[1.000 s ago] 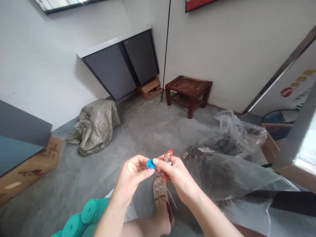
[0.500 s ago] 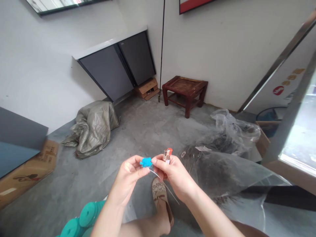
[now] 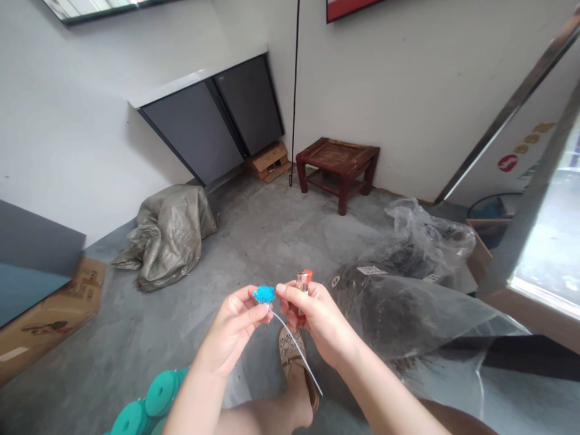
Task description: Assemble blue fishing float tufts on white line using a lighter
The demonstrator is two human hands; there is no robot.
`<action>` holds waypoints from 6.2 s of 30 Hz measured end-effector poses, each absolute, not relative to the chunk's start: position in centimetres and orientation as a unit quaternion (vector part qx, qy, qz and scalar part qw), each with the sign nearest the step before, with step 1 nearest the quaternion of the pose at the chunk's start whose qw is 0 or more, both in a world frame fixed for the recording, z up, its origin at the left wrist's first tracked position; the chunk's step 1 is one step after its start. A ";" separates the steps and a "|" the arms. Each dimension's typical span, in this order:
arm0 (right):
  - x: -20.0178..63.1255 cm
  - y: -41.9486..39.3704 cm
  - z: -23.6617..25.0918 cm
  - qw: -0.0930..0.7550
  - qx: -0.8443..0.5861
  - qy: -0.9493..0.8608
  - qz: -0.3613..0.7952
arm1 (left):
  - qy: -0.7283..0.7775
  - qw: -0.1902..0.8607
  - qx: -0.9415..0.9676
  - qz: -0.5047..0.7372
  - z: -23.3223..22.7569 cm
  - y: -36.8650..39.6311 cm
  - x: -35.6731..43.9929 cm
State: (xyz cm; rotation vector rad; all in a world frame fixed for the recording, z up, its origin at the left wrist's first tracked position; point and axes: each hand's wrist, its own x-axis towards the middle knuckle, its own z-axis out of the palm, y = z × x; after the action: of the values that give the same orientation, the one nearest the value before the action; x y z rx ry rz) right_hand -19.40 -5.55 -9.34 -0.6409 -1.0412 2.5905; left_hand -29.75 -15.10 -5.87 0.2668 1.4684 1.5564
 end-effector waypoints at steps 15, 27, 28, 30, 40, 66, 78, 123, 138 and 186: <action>-19.7 -5.7 -10.1 0.144 -0.233 -0.360 0.892 | 0.554 0.500 0.057 0.663 -6.6 -15.0 -29.8; -19.6 -5.5 -9.2 0.184 -0.232 -0.359 0.885 | 0.577 0.488 0.059 0.652 -6.3 -14.9 -29.7; -19.6 -5.5 -9.1 0.188 -0.234 -0.375 0.877 | 0.576 0.488 0.060 0.653 -6.4 -14.9 -29.7; -19.6 -5.6 -8.9 0.203 -0.238 -0.408 0.858 | 0.571 0.491 0.062 0.655 -6.5 -14.9 -29.7; -19.9 -5.8 -8.6 0.205 -0.259 -0.457 0.826 | 0.553 0.503 0.048 0.662 -6.6 -14.7 -29.3; -20.0 -5.9 -8.7 0.233 -0.255 -0.466 0.814 | 0.555 0.498 0.037 0.665 -6.6 -14.7 -29.5; -20.0 -5.7 -9.0 0.192 -0.260 -0.429 0.843 | 0.625 0.455 0.104 0.626 -6.3 -14.7 -29.2; -19.7 -5.2 -8.7 0.207 -0.256 -0.434 0.838 | 0.669 0.374 0.178 0.617 -6.4 -14.6 -28.9; -19.5 -5.0 -9.6 0.189 -0.233 -0.386 0.872 | 0.628 0.433 0.138 0.632 -6.0 -14.8 -29.2; -19.8 -5.5 -9.1 0.222 -0.271 -0.496 0.794 | 0.736 0.255 0.166 0.605 -6.6 -14.0 -28.2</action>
State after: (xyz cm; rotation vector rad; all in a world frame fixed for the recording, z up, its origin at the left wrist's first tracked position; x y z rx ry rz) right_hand -19.80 -5.47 -9.14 -0.7503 -1.3720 2.1948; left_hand -28.24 -14.05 -6.58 0.4509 1.9986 1.6438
